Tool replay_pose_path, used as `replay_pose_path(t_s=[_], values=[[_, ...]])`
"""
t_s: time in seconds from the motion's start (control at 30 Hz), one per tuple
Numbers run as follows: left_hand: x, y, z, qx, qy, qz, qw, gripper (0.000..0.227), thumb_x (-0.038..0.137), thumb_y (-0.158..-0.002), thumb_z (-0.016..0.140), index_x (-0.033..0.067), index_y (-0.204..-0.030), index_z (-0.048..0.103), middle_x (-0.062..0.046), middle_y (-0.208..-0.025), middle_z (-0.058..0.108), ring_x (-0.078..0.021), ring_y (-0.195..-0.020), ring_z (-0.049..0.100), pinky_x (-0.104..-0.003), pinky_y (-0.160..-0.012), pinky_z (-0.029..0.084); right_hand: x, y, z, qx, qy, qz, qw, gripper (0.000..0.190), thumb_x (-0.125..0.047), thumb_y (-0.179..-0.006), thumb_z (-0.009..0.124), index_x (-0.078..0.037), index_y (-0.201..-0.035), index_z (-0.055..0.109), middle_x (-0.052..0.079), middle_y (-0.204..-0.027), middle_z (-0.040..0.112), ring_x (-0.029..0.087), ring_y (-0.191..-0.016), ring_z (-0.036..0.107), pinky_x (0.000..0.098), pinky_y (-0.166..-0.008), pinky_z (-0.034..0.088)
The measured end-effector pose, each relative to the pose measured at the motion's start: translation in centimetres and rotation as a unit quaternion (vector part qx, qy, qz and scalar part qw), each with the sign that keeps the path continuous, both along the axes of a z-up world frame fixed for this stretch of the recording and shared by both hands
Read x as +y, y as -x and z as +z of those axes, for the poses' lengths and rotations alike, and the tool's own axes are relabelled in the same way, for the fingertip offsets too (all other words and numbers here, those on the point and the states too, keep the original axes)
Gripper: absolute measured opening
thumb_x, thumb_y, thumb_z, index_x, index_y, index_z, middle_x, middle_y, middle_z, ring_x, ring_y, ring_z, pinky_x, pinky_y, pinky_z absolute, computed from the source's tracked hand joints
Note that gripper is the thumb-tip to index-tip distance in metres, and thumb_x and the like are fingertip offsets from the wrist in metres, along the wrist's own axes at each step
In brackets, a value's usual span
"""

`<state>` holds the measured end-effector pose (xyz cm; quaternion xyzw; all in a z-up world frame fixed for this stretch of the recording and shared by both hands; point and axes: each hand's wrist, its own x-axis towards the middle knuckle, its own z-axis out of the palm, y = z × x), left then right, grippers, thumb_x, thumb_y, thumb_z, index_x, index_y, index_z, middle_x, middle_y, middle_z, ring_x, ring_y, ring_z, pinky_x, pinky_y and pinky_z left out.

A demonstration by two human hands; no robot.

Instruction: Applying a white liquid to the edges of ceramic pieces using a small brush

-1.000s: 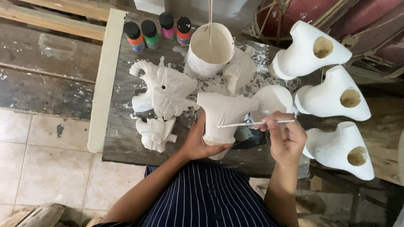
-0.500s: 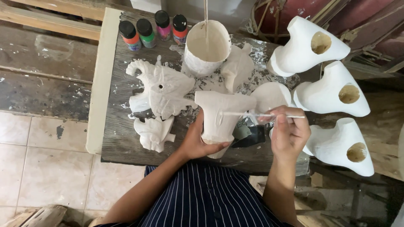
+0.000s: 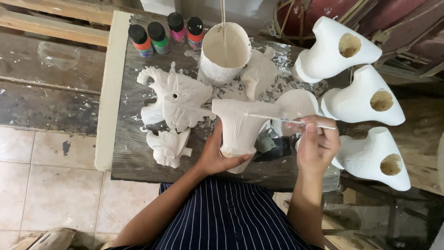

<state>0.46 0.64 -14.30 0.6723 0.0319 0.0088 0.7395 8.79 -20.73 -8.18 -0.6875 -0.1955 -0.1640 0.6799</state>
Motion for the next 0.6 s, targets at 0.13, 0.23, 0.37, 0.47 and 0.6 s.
replay_pose_path(t_s=[0.13, 0.23, 0.37, 0.47, 0.6], values=[[0.1, 0.1, -0.1, 0.0, -0.003, 0.003, 1.0, 0.121, 0.028, -0.06, 0.096, -0.0067, -0.153, 0.027, -0.031, -0.116, 0.067, -0.0429, -0.114, 0.067, -0.05, -0.095, 0.051, 0.5, 0.4, 0.7, 0.018, -0.009, 0.018, 1.0, 0.011, -0.008, -0.103, 0.058, 0.001, -0.101, 0.063, 0.015, -0.087, 0.066, 0.02, -0.077, 0.067, 0.0306, -0.076, 0.058], [0.0, 0.0, 1.5, -0.009, -0.009, 0.0, 1.0, 0.117, 0.027, -0.066, 0.094, -0.009, -0.153, 0.025, -0.034, -0.116, 0.066, -0.0462, -0.115, 0.065, -0.052, -0.095, 0.05, 0.5, 0.3, 0.6, -0.008, 0.037, 0.009, 0.999, 0.015, -0.008, -0.103, 0.061, 0.004, -0.093, 0.064, 0.015, -0.081, 0.065, 0.018, -0.076, 0.065, 0.0292, -0.069, 0.053], [-0.2, 0.2, 2.6, -0.032, -0.065, 0.024, 0.997, 0.121, 0.033, -0.068, 0.093, -0.0172, -0.151, 0.021, -0.044, -0.14, 0.044, -0.0576, -0.135, 0.043, -0.061, -0.11, 0.04, -0.4, 0.4, -0.4, 0.011, -0.028, 0.001, 1.0, 0.016, -0.013, -0.105, 0.059, 0.002, -0.099, 0.062, 0.016, -0.087, 0.064, 0.022, -0.075, 0.067, 0.0316, -0.067, 0.057], [-0.2, 0.7, 2.5, -0.025, -0.083, 0.019, 0.996, 0.119, 0.033, -0.072, 0.092, -0.0175, -0.152, 0.02, -0.045, -0.145, 0.037, -0.0596, -0.138, 0.036, -0.062, -0.113, 0.035, 0.8, 1.0, 0.9, 0.02, 0.004, 0.002, 1.0, 0.017, -0.012, -0.104, 0.062, 0.003, -0.094, 0.063, 0.016, -0.083, 0.064, 0.02, -0.071, 0.064, 0.0309, -0.064, 0.054], [0.0, 0.8, 4.2, 0.004, -0.097, 0.021, 0.995, 0.114, 0.031, -0.078, 0.087, -0.0119, -0.156, 0.016, -0.047, -0.145, 0.033, -0.0635, -0.137, 0.032, -0.067, -0.108, 0.038, -0.1, 0.9, -0.5, 0.027, -0.008, -0.042, 0.999, 0.015, -0.015, -0.107, 0.059, -0.001, -0.102, 0.06, 0.014, -0.093, 0.065, 0.017, -0.074, 0.063, 0.0275, -0.065, 0.051]])
